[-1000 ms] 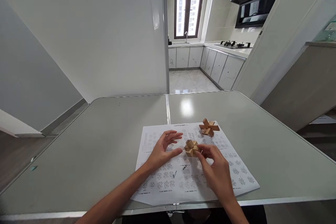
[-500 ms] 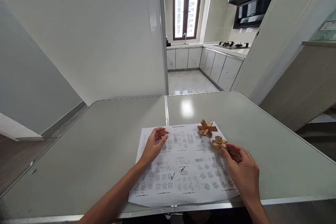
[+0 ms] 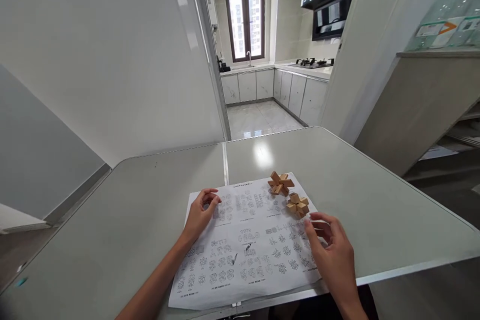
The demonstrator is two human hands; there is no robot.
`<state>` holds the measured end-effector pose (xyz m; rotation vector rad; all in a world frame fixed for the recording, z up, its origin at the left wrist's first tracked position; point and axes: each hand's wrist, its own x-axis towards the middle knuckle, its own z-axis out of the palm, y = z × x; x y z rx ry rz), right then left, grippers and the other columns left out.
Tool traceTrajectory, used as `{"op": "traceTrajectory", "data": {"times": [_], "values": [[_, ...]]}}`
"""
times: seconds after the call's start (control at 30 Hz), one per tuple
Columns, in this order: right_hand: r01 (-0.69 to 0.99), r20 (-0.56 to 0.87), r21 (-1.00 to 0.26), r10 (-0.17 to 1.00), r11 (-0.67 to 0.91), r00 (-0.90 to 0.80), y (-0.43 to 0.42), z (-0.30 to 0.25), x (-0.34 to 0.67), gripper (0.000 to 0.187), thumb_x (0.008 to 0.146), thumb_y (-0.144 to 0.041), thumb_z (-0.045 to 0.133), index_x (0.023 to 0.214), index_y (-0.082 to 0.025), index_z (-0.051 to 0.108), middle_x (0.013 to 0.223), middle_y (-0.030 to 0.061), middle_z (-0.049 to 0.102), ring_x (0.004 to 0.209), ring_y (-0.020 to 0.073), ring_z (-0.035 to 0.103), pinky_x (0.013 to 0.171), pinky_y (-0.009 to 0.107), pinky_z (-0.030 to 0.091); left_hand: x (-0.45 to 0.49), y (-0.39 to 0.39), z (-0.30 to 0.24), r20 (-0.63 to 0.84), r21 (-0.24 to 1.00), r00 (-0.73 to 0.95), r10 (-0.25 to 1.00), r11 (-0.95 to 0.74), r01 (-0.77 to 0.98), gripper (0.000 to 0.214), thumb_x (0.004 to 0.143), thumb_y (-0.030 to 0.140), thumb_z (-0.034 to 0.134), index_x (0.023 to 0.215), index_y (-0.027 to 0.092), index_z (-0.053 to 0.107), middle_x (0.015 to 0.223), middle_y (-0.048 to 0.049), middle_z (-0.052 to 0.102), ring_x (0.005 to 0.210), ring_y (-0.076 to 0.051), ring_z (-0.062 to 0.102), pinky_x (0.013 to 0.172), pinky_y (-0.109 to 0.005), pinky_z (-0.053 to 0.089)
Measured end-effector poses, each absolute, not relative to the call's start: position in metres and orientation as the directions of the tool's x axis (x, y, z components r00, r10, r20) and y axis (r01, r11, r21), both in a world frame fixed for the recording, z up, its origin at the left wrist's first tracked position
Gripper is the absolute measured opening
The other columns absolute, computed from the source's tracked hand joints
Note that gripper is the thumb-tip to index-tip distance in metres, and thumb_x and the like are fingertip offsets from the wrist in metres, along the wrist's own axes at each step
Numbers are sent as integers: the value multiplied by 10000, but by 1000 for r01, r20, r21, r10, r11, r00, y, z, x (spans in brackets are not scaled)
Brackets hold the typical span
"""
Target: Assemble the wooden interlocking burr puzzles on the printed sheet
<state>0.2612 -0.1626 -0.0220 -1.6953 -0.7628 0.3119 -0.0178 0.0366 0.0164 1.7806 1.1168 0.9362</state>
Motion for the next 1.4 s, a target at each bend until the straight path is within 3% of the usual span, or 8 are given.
{"op": "traceTrajectory", "data": {"times": [0.1, 0.27, 0.7, 1.27, 1.4], "values": [[240, 62, -963, 772, -119, 632, -164, -16, 259, 430, 893, -647, 642, 960, -224, 684, 731, 23, 685, 691, 220, 678, 637, 301, 561, -18, 37, 16, 166, 895, 348, 922, -290, 340, 249, 951, 398, 592, 1107, 209, 632, 886, -29, 728, 872, -203, 680, 800, -310, 496], [246, -5, -960, 887, -133, 462, -164, -1, 246, 493, 910, -695, 586, 716, -241, 583, 552, -35, 523, 492, 158, 499, 507, 278, 430, -17, 36, 18, 162, 896, 347, 924, -285, 341, 244, 945, 408, 585, 1067, 207, 648, 856, -30, 722, 844, -204, 679, 790, -316, 502], [289, -28, -937, 863, -199, 505, -163, -5, 239, 564, 893, -774, 513, 721, -239, 569, 560, -35, 499, 499, 152, 466, 497, 258, 400, -16, 31, 26, 123, 863, 404, 907, -298, 407, 283, 960, 465, 546, 999, 206, 653, 652, 29, 614, 636, -158, 577, 644, -263, 434], [318, -58, -922, 890, -222, 452, -161, -13, 246, 488, 929, -684, 546, 752, -232, 597, 562, -34, 528, 526, 161, 509, 536, 253, 423, -16, 36, 29, 127, 839, 424, 897, -325, 437, 257, 966, 424, 533, 1009, 208, 665, 660, 27, 637, 629, -152, 593, 600, -247, 406], [328, -56, -918, 894, -221, 444, -161, -12, 247, 493, 922, -690, 554, 749, -230, 594, 566, -30, 531, 528, 161, 510, 542, 251, 432, -22, 46, 31, 155, 839, 353, 923, -312, 447, 272, 950, 452, 559, 991, 211, 675, 656, 25, 634, 625, -152, 577, 598, -244, 407]]}}
